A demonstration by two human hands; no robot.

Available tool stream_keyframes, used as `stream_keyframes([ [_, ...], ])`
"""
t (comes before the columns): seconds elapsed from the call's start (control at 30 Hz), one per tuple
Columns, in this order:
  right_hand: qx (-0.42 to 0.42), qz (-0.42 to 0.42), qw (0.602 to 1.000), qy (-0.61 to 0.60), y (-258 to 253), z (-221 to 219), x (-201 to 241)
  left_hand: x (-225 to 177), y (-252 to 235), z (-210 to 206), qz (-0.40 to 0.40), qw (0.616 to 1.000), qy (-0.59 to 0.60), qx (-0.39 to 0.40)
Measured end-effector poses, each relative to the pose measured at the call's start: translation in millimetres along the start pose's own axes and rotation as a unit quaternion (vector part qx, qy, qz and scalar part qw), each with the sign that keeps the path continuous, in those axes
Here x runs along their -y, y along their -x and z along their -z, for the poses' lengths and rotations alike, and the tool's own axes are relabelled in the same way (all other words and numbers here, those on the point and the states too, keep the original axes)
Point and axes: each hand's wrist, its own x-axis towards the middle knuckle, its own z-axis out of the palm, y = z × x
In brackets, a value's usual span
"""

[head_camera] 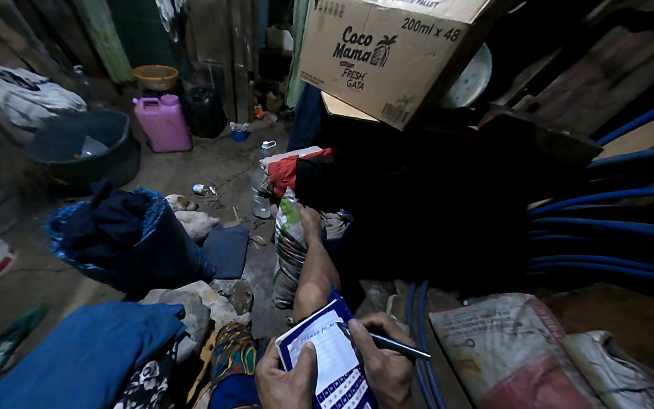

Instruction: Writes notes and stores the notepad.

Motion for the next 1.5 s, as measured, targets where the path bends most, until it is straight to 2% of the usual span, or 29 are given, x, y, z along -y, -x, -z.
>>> stream_keyframes([
  [0.33,0.015,0.008,1.0,0.009,0,1,-3,-1,0,-1,-0.002,1.0,-0.001,-0.004],
  [1.27,-0.013,-0.007,1.0,0.008,1,0,-2,2,0,0,0.008,1.0,-0.003,-0.003],
  [1.5,-0.027,-0.021,0.999,-0.037,-5,2,22,-1,-3,-4,0.021,1.0,0.021,0.009],
])
